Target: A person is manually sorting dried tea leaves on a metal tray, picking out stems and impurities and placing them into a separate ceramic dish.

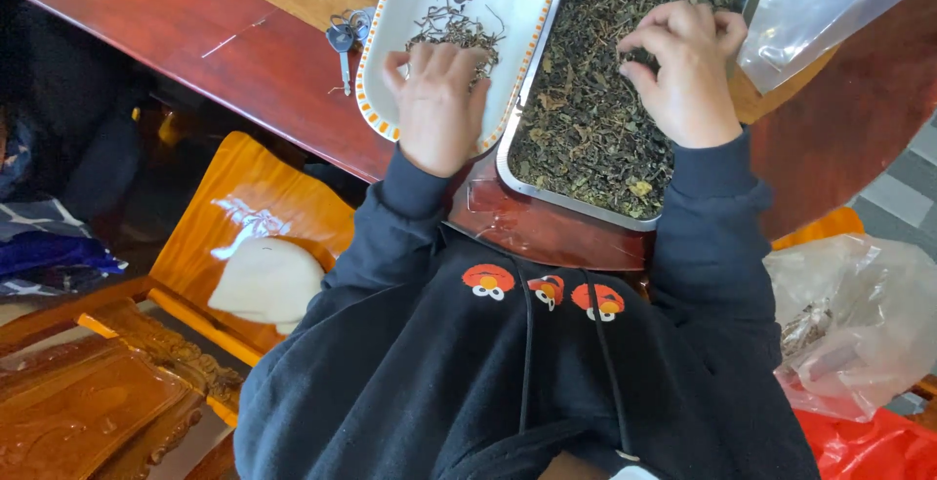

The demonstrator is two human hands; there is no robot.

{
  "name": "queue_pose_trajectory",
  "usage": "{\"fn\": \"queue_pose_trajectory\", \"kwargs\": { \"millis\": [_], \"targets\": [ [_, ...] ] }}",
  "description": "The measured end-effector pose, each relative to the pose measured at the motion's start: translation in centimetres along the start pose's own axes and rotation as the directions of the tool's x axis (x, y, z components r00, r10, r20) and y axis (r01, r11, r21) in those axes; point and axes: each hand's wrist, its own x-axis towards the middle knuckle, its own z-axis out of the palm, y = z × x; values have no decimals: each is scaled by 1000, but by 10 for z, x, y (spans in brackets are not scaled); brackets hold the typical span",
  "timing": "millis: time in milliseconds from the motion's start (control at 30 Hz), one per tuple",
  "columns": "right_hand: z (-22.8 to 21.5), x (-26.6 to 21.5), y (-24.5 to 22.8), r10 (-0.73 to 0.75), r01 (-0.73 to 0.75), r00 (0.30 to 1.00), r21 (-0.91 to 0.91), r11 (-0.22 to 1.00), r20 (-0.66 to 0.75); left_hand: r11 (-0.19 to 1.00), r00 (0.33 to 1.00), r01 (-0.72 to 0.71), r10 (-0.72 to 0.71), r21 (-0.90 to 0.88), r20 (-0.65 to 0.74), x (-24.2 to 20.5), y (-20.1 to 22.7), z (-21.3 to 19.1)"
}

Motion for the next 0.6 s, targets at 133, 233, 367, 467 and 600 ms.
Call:
{"fn": "queue_pose_trajectory", "kwargs": {
  "millis": [133, 233, 367, 467, 600],
  "targets": [
    [-5, -2, 2, 70, -65, 997, 142, 988, -29, 993, 996, -88, 90, -83, 12, 11, 24, 9],
    [-12, -2, 7, 161, -149, 987, 295, 944, -17, 981, 980, -185, 189, -66, 62, 27, 53, 19],
    [-20, -6, 5, 212, -125, 972, 541, 832, -101, 887, 903, -427, 430, -173, -22, 43, 91, 43],
    [-21, -11, 14, 288, -162, 948, 571, 805, -137, 807, 816, -577, 575, -128, -54, 49, 108, 62],
    [-20, -15, 21, 313, -144, 929, 589, 795, -196, 774, 777, -628, 630, -78, -2, 49, 117, 76]
  ]
}}
